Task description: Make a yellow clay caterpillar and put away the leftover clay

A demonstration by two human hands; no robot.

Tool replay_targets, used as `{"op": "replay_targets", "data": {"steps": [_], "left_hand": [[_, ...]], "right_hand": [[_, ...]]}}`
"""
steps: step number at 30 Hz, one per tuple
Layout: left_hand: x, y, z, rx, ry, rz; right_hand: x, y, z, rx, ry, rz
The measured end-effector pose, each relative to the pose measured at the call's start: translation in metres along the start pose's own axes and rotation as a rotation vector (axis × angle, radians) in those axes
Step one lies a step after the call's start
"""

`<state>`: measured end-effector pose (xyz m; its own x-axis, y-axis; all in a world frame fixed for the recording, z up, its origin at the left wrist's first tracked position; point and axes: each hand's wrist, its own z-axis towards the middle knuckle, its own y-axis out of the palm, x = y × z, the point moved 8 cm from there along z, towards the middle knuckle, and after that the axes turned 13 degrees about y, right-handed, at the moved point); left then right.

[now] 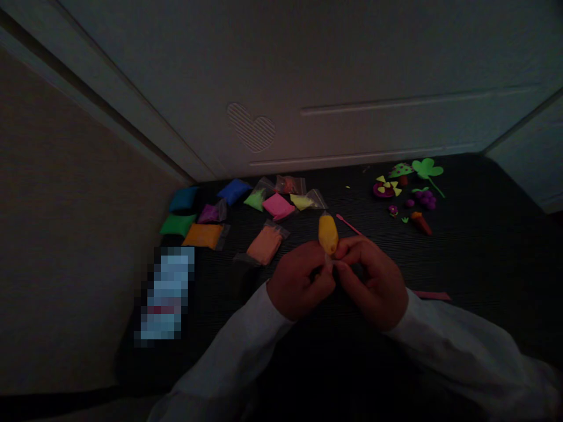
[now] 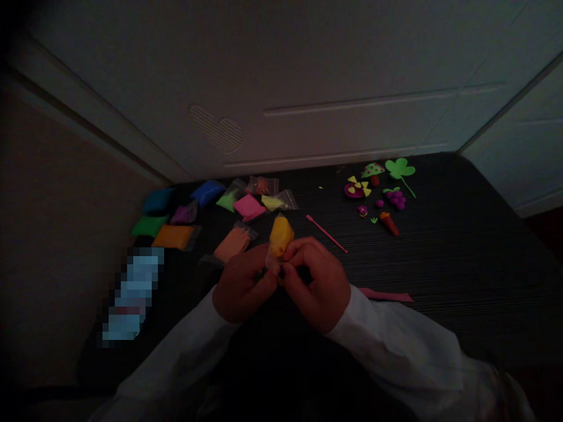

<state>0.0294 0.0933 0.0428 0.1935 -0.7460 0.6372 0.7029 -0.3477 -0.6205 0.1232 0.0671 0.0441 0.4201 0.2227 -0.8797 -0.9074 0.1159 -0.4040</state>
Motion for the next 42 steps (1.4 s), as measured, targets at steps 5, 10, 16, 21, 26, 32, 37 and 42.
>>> {"op": "replay_targets", "data": {"steps": [5, 10, 16, 21, 26, 32, 37, 42], "left_hand": [[0.0, -0.002, -0.001, 0.049, 0.009, 0.017], [0.009, -0.006, 0.0, 0.062, 0.143, 0.21], [0.017, -0.002, 0.002, 0.008, 0.227, 0.386], [0.01, 0.006, 0.002, -0.097, 0.129, 0.31], [0.011, 0.011, 0.002, -0.11, 0.1, 0.055], [0.011, 0.009, 0.002, -0.045, 0.068, -0.03], [0.008, 0.008, 0.001, 0.005, 0.005, -0.142], [0.008, 0.007, -0.001, 0.048, -0.044, -0.207]], "right_hand": [[0.001, 0.0, 0.002, 0.0, -0.017, -0.048], [-0.008, 0.009, 0.001, -0.068, -0.199, -0.41], [-0.012, 0.02, -0.003, -0.106, -0.336, -0.653], [-0.013, 0.016, -0.001, -0.088, -0.34, -0.606], [-0.014, 0.011, 0.0, -0.146, -0.238, -0.394], [-0.014, 0.007, 0.001, -0.184, -0.15, -0.249], [-0.007, -0.001, 0.003, -0.174, -0.037, -0.153], [0.006, -0.011, 0.005, -0.142, 0.09, 0.027]]}}
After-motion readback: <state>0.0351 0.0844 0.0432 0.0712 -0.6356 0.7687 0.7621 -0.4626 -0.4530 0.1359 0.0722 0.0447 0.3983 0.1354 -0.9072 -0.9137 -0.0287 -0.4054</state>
